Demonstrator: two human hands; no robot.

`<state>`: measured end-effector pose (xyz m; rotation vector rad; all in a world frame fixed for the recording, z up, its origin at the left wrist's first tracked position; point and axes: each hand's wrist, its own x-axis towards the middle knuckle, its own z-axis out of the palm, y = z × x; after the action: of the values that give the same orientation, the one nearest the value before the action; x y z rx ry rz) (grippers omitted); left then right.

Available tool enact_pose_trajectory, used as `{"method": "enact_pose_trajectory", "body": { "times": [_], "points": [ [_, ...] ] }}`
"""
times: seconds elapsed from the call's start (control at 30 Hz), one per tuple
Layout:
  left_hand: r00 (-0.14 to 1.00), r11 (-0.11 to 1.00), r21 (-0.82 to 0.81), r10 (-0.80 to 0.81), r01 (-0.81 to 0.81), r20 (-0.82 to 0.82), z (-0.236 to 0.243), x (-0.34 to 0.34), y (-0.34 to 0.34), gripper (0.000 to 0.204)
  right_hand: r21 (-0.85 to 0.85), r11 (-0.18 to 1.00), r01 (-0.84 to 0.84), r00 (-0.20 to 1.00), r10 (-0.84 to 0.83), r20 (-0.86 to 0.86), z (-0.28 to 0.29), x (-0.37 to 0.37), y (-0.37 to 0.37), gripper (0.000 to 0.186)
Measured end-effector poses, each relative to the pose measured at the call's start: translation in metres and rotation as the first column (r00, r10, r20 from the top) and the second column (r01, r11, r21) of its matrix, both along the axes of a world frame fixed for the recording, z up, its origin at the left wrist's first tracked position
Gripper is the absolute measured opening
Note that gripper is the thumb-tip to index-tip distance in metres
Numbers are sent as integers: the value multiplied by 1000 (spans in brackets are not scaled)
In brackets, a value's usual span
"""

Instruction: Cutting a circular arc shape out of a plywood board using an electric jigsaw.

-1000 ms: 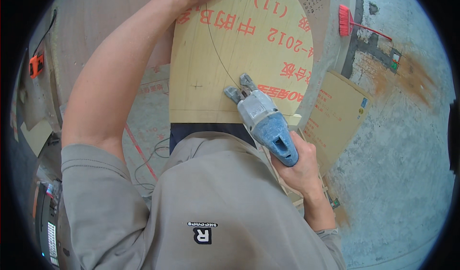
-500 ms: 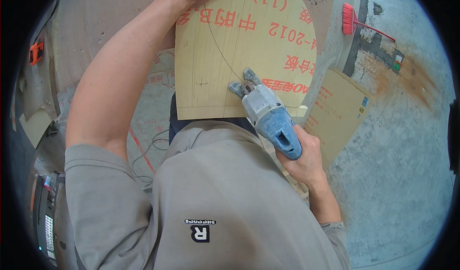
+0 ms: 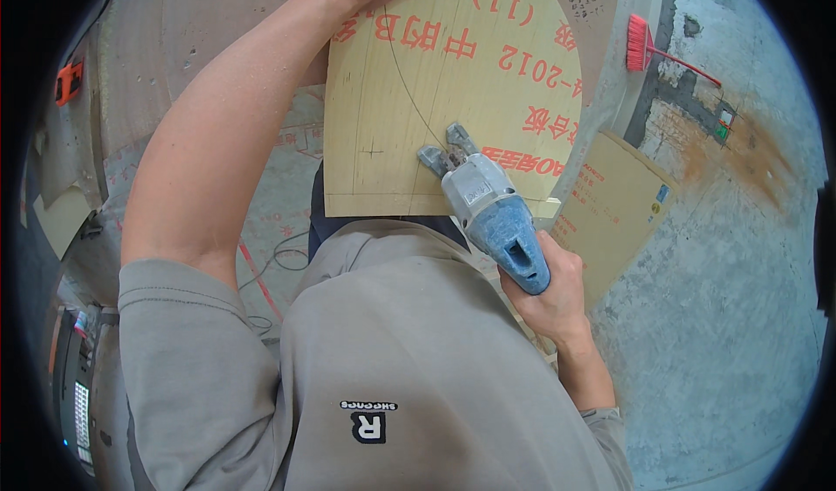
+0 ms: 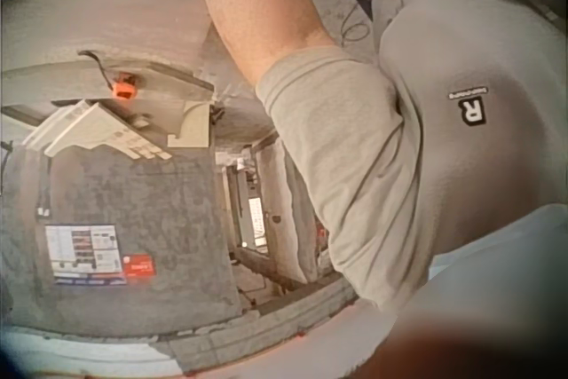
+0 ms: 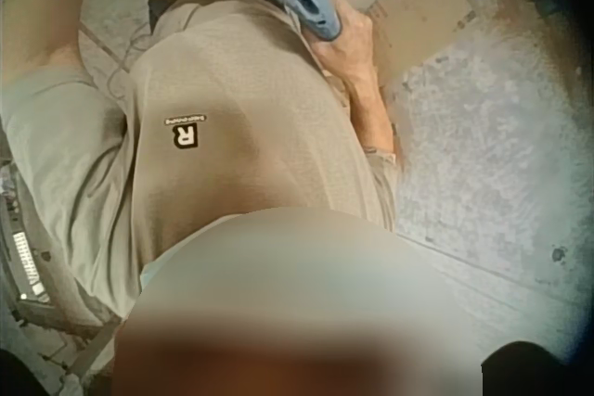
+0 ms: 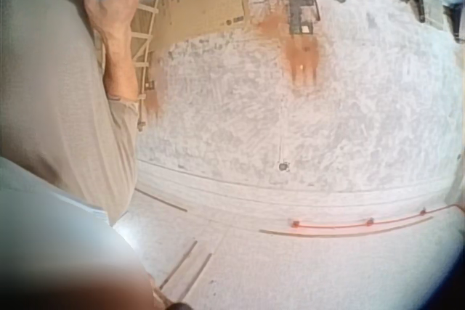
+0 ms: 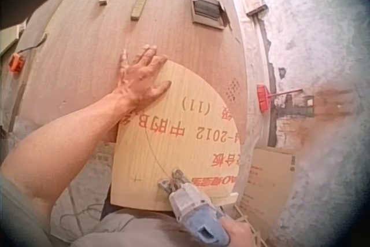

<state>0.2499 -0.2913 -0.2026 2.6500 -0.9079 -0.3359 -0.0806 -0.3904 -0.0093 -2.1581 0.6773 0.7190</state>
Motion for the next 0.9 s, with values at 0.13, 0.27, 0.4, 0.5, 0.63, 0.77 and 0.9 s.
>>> {"method": "enact_pose_trajectory", "body": {
  "times": [0.13,0.27,0.4,0.5,0.63,0.77,0.9],
  "points": [
    [1000,1000,-30,7,-8,-16,2,-1,1,72,4,1000,13,1000,-13,3,1,2,2,29],
    [1000,1000,-8,6,-6,-19,4,-1,1,73,4,1000,28,1000,-28,10,0,4,5,27],
    [1000,1000,-12,3,-3,-31,7,-2,1,74,0,999,32,999,-32,-2,-1,3,5,27],
    [1000,1000,-26,3,-3,-29,4,-1,1,74,0,999,47,999,-47,6,-1,4,7,27],
    [1000,1000,-20,-9,9,-8,0,-1,1,73,-20,998,65,998,-64,23,-2,7,9,19],
    [1000,1000,-28,-3,3,-5,2,-1,1,73,-22,998,61,998,-60,31,-2,9,10,19],
    [1000,1000,-31,-7,6,-18,2,0,1,73,-18,997,72,997,-71,30,-3,10,11,20]
  ]
}}
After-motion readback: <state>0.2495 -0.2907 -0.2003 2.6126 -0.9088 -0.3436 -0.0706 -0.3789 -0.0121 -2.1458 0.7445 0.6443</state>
